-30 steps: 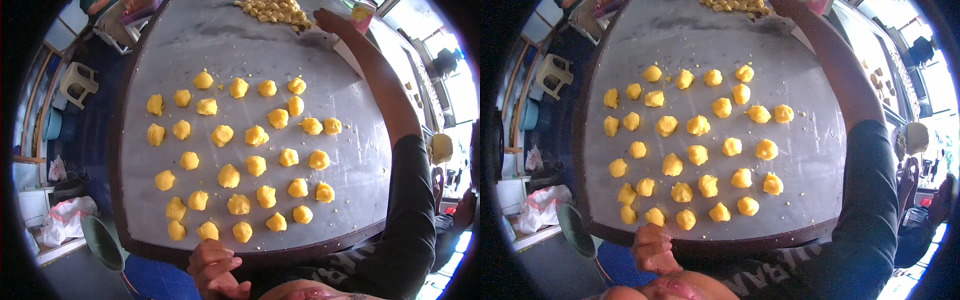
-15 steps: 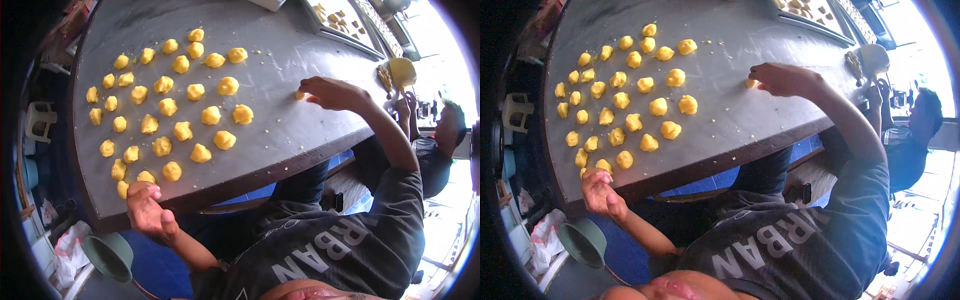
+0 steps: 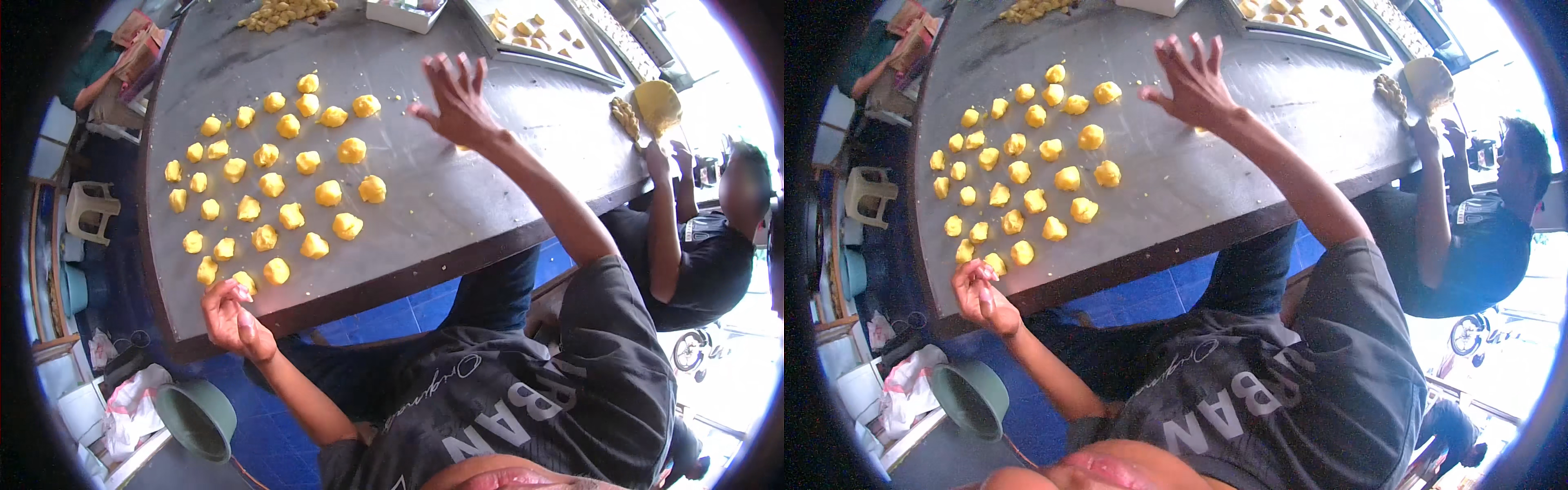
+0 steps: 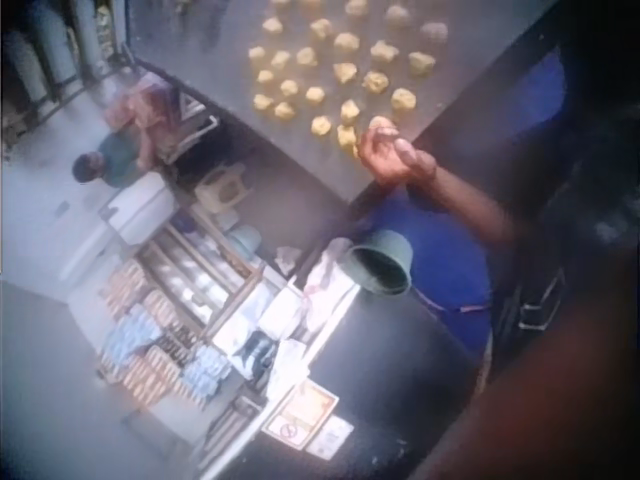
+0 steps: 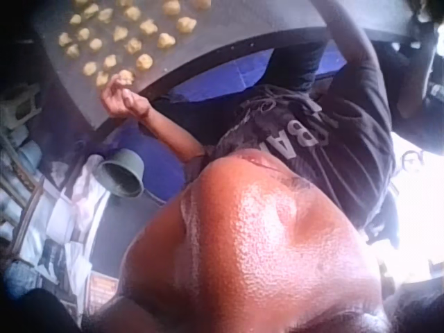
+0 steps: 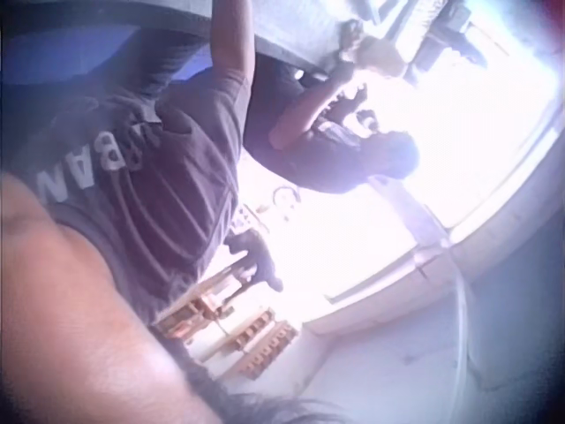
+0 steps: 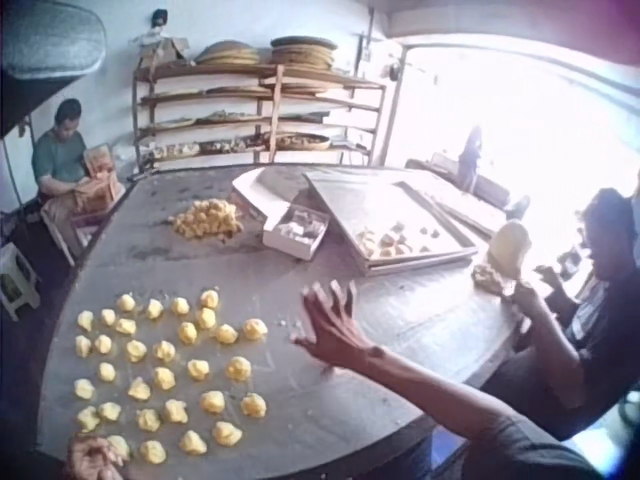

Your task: The person shapes and fills small pieces of dough by hand on a metal table, placing them in rows.

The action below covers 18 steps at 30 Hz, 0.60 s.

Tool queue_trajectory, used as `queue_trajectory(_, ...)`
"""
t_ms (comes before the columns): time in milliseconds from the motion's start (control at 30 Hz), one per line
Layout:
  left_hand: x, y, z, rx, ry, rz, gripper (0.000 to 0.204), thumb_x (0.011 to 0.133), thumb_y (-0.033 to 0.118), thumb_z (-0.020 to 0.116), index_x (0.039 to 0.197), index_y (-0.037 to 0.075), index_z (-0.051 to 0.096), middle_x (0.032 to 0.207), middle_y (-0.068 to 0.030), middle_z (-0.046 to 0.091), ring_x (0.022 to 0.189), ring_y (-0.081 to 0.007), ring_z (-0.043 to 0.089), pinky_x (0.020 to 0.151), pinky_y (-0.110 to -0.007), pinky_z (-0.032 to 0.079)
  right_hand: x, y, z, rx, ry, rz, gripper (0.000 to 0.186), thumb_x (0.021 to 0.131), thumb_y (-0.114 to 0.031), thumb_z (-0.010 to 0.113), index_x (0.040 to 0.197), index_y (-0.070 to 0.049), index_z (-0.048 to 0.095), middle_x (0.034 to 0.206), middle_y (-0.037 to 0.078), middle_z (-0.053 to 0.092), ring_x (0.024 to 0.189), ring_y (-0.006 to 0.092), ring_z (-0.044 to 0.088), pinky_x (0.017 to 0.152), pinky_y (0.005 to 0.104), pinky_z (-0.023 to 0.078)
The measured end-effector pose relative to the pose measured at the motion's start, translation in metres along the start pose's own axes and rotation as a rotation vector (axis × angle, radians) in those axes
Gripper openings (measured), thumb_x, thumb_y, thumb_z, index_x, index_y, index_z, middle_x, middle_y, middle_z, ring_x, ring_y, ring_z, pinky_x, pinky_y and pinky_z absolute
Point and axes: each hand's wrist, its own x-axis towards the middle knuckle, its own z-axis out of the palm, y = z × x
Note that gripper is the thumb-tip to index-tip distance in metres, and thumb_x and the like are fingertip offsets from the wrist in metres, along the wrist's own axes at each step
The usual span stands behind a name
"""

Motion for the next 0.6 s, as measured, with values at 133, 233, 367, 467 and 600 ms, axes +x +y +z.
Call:
queue_trajectory(133,-0.004,0.0,-0.001,-0.015,0.023,-0.027,0.042,0.073,0.027,0.053,0.1,-0.006,0.051,0.082,-0.0082,0.047,0.07,-0.0142,0.041,0.063,-0.027,0.036,0.012,0.015,-0.018,0.28,0.22,0.09,0.069,0.084,-0.059,0.042,0.131,-0.009,0.032,0.128,0.017,0.026,0.123,0.0383,0.018,0.097,0.0618,0.008)
queue_trajectory(233,-0.001,-0.002,-0.002,-0.04,0.066,-0.03,0.045,0.071,0.03,0.056,0.098,-0.006,0.052,0.082,-0.0089,0.048,0.068,-0.0142,0.042,0.062,-0.027,0.037,-0.004,0.017,0.006,0.06,0.163,-0.01,0.062,0.088,-0.05,0.041,0.133,-0.01,0.025,0.123,0.016,0.03,0.12,0.0344,0.023,0.096,0.0585,0.012)
queue_trajectory(367,-0.002,0.001,0.002,-0.044,0.086,-0.047,0.046,0.071,0.031,0.057,0.098,-0.006,0.052,0.083,-0.0091,0.049,0.068,-0.0142,0.042,0.062,-0.027,0.037,0.029,0.053,-0.038,0.32,0.381,0.273,0.06,0.092,-0.05,0.03,0.134,-0.007,0.025,0.131,0.022,0.027,0.126,0.0335,0.02,0.104,0.0511,0.005)
queue_trajectory(467,-0.003,-0.002,-0.004,-0.036,0.084,-0.033,0.047,0.071,0.032,0.057,0.099,-0.005,0.052,0.081,-0.0085,0.048,0.068,-0.0141,0.042,0.061,-0.026,0.036,0.042,0.048,-0.067,0.29,0.447,0.2,0.062,0.09,-0.048,0.036,0.134,-0.006,0.024,0.131,0.024,0.026,0.128,0.0367,0.018,0.102,0.0522,0.007)
queue_trajectory(600,-0.003,-0.005,-0.004,-0.074,0.087,-0.039,0.047,0.071,0.033,0.057,0.099,-0.005,0.052,0.08,-0.0079,0.048,0.068,-0.0138,0.042,0.06,-0.026,0.036,0.003,0.029,0.009,-0.126,0.194,-0.074,0.061,0.084,-0.041,0.055,0.127,-0.008,0.029,0.117,0.018,0.032,0.114,0.035,0.029,0.098,0.0557,0.012)
